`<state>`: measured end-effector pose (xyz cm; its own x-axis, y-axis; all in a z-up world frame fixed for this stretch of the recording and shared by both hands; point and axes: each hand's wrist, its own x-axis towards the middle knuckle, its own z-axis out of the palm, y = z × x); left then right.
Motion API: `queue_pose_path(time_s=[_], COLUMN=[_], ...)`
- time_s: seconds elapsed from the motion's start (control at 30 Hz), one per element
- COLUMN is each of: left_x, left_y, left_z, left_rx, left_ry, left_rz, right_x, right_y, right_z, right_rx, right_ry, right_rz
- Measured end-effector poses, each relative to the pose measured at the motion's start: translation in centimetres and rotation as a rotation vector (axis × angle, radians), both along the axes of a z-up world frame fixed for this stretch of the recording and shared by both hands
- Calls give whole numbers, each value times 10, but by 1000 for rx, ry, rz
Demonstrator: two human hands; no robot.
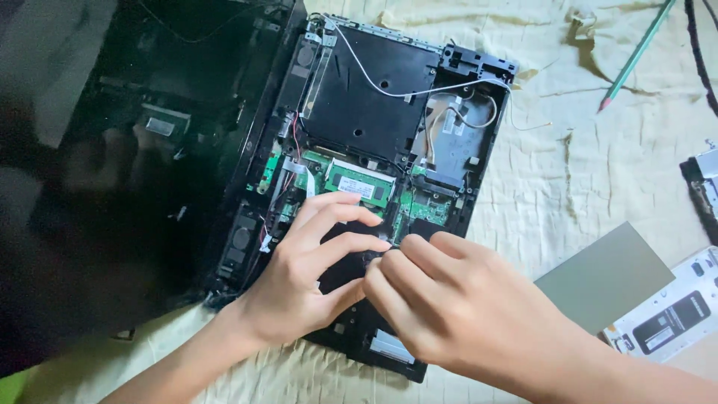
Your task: Connecting internal ribbon cables and installing components inside a laptop chassis.
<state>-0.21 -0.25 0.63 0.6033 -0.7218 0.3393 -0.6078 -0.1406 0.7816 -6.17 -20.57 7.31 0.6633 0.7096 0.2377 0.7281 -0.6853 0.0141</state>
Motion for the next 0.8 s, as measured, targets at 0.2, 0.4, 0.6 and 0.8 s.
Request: queue_pose_path(time_s=[0.2, 0.4, 0.6, 0.8], left_x=[0, -1, -1, 1], left_y=[0, 0, -1, 1], left_z=[-2, -2, -3, -2], left_rx=[-1, -9, 13, 15], left_ry=[-2, -18, -6, -6], left_rz=[-1, 0, 3, -31], right_x=[-6, -10, -7, -3], right_y=[4, 5, 3, -3], right_z=[-10, -12, -18, -9], right_rx=[-15, -51, -3, 20], right_ry=[19, -7, 29, 29], right_rz=[-65, -115, -161, -96])
